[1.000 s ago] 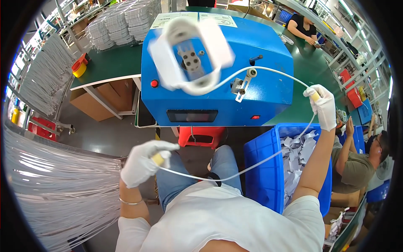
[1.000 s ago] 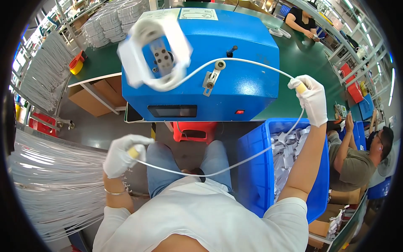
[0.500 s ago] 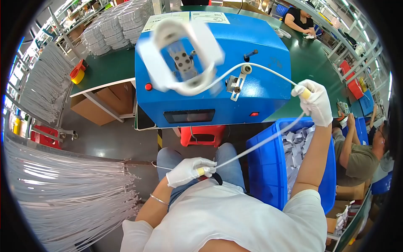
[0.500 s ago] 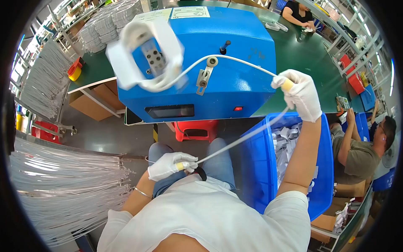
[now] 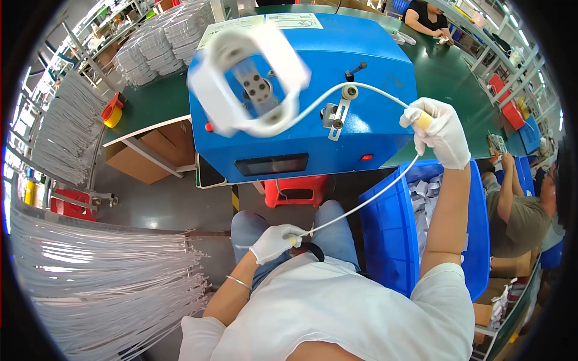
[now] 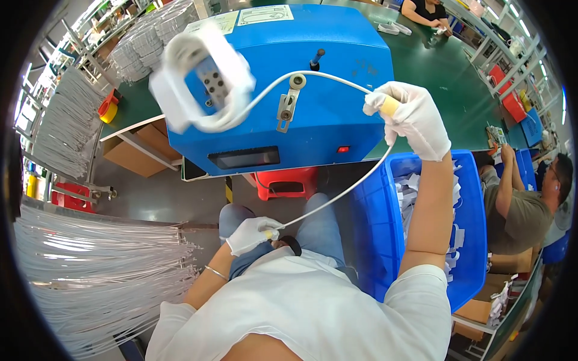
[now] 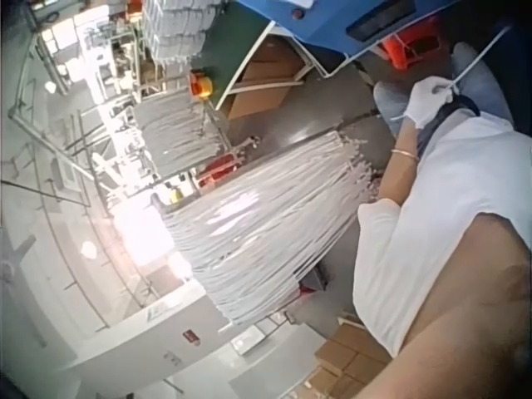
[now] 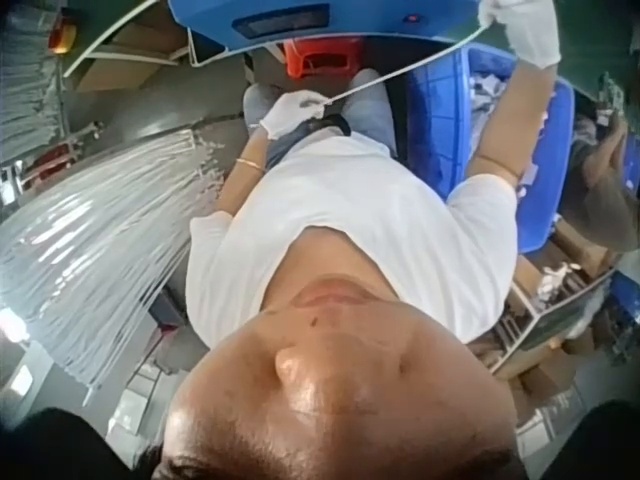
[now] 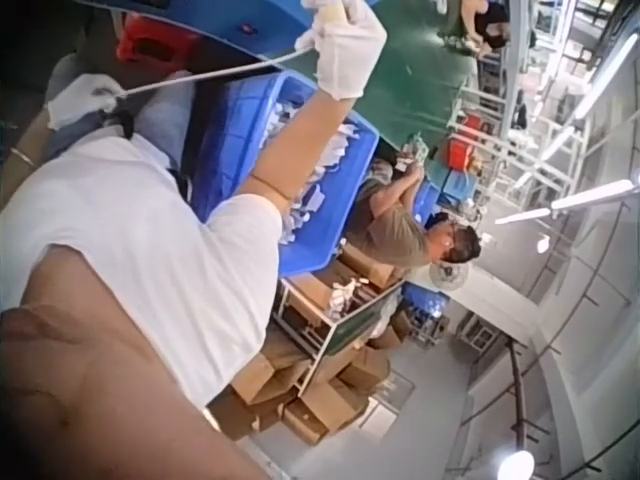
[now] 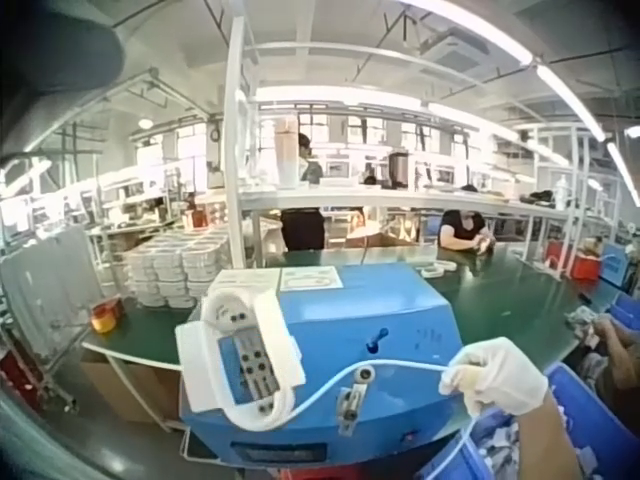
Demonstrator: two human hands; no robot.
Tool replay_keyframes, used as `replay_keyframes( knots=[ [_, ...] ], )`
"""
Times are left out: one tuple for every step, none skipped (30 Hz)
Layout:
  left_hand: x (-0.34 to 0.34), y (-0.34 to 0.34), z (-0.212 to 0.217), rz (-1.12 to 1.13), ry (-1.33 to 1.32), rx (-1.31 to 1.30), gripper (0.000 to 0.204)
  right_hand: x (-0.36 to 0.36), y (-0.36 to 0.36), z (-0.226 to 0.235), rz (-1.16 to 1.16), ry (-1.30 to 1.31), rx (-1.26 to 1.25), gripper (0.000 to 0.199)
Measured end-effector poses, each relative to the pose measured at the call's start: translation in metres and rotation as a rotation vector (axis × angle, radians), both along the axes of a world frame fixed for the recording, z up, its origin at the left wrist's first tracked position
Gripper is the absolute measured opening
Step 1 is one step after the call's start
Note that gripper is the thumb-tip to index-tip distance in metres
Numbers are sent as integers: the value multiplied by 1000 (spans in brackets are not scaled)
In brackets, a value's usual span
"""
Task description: Thread long white cables through a processing machine and place the finished pieces into a blue storage bin.
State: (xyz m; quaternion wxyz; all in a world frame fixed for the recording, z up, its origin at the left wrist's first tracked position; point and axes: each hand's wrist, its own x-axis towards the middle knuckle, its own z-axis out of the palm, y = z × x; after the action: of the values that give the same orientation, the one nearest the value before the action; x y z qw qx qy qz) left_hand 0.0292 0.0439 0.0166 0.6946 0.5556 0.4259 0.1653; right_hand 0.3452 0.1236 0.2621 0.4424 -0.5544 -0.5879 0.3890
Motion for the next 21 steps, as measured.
replay_keyframes(
  knots=[
    [3, 3, 4, -28, 2, 18, 25, 0, -1, 0, -8, -18, 13, 10],
    [6, 6, 9, -55, 4, 37, 23, 4, -1, -3, -13, -19, 14, 10],
    [10, 9, 11, -61, 4, 39, 23, 10, 1, -9, 4, 29, 50, 12],
    [14, 12, 15, -78, -27, 25, 24, 12, 2, -11, 27, 79, 87, 14],
    [19, 15, 20, -96, -58, 12, 25, 11, 1, -10, 28, 81, 89, 14],
    [24, 20, 28, -96, -56, 15, 25, 7, 0, -7, 20, 55, 50, 16],
    [31, 26, 40, -126, -42, 16, 26, 4, -2, -5, 8, 29, 10, 18],
    [36, 29, 50, -146, -23, 19, 27, 1, -1, -7, 4, 50, 65, 20],
    [40, 32, 54, -132, -121, -58, 29, -3, -1, -7, 8, 54, 68, 20],
    [45, 37, 67, -149, -119, -26, 31, -8, -1, -6, 56, 26, 28, 22],
    [51, 42, 79, -165, -115, 6, 33, -14, 0, -4, 105, -1, -12, 23],
    [58, 45, 83, -128, -201, 74, 36, -23, 1, 0, 128, -22, -24, 24],
    [61, 48, 93, -123, -222, 199, 38, -32, 3, 2, 131, -20, -22, 24],
    [63, 53, 104, -124, -245, 326, 39, -37, 5, 5, 105, -24, 20, 23],
    [60, 60, 112, -196, -157, 514, 40, -40, 7, 7, 79, -28, 62, 22],
    [54, 65, 127, -242, -84, 606, 41, -36, 11, 6, 163, -11, 124, 15],
    [46, 69, 145, -288, -8, 696, 41, -36, 15, 4, 168, -8, 130, 15],
    [36, 73, 159, -323, 43, 691, 39, -36, 18, 3, 163, -216, 338, 10],
    [20, 75, 176, -366, 98, 705, 39, -39, 23, 2, 165, -416, 550, 7],
    [11, 80, 192, -440, 130, 719, 38, -34, 22, 5, 151, -424, 549, 7],
    [-2, 79, 207, -426, 174, 709, 37, -30, 22, 8, 156, -446, 512, 6]
  ],
)
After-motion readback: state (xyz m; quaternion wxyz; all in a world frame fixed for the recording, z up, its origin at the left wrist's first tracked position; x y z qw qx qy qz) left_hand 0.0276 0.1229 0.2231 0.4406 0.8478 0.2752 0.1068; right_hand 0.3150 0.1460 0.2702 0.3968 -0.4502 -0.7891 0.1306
